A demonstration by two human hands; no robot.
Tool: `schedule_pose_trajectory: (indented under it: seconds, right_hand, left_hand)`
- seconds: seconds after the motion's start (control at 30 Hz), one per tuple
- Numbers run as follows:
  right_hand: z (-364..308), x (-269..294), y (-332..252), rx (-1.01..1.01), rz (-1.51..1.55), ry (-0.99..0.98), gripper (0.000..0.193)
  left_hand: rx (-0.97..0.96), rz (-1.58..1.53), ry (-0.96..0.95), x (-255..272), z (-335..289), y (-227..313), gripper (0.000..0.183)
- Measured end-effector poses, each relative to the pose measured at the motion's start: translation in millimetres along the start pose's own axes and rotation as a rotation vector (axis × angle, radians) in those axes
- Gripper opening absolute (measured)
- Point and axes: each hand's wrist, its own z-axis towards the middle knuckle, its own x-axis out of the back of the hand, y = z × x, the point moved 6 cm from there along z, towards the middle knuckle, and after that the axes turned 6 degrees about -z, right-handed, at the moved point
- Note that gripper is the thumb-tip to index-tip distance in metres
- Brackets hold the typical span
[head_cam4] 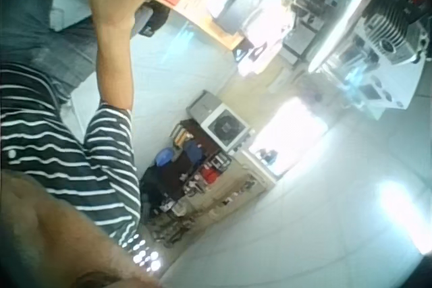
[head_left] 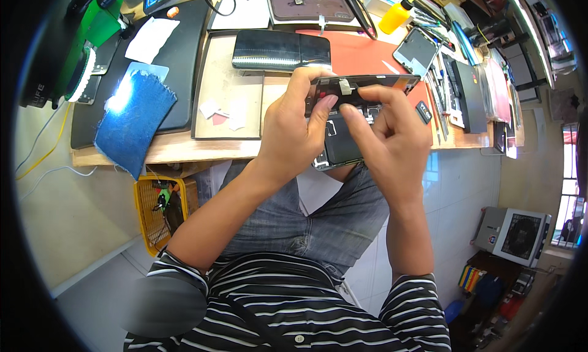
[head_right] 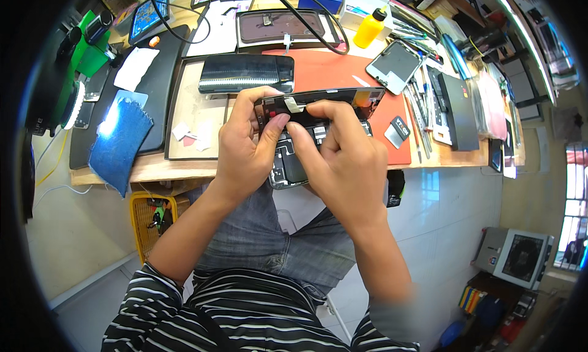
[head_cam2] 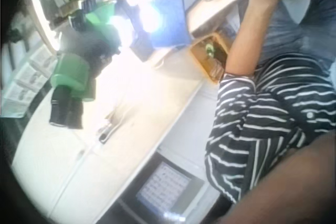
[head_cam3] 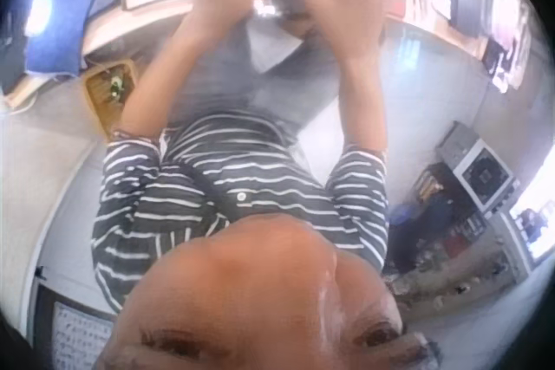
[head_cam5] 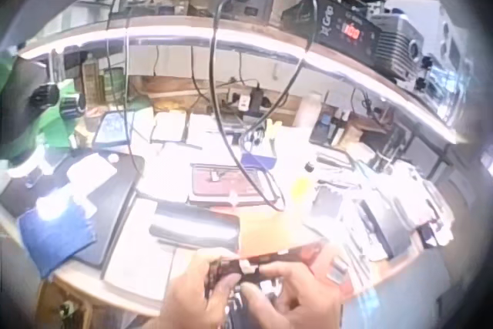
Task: The person uses a hot air rework station to heat a small component on a circuit board, then removes it with tweezers. They place the board on a workbench and use a screwdriver to remove screws from a smartphone, then open the device and disconnect internal ribbon cables.
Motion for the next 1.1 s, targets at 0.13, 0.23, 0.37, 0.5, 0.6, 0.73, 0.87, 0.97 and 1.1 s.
schedule_pose_trajectory:
  seconds: [0.13,0.23,0.37,0.5,0.6,0.73,0.87,0.97,1.1]
  right_hand:
    - [10.1,-12.4,-2.2,0.051,0.019,0.007,0.015]
    - [14.4,-12.1,0.6,0.010,-0.010,-0.053,0.013]
    - [8.0,-0.7,5.6,-0.098,0.199,-0.049,0.013]
    - [3.4,9.0,6.0,-0.230,0.430,0.063,0.016]
    - [-14.5,6.6,-21.6,0.156,0.149,0.146,0.011]
    - [-44.1,-22.5,-38.5,0.481,-0.017,0.030,0.023]
    - [-44.5,-6.3,-36.4,0.467,-0.014,-0.199,0.028]
    - [-38.3,25.1,-8.0,0.329,-0.010,-0.141,0.026]
    - [-19.9,65.8,50.2,-0.029,-0.228,-0.133,0.020]
  left_hand:
    - [0.015,0.015,0.002,-0.1,-1.0,0.8,0.027]
    - [0.004,0.033,0.019,0.2,-0.7,3.2,0.027]
    - [0.023,0.071,0.035,0.3,-1.6,2.8,0.028]
    - [-0.011,0.128,0.011,3.0,-3.3,2.6,0.029]
    - [0.067,0.064,0.059,3.9,-2.1,-0.7,0.031]
    - [0.072,0.056,0.087,3.5,0.0,3.5,0.030]
    - [0.053,0.047,0.094,3.7,-3.2,2.7,0.028]
    - [-0.011,0.004,0.078,5.6,-5.9,4.9,0.024]
    - [-0.075,-0.010,0.036,3.0,-2.5,13.2,0.022]
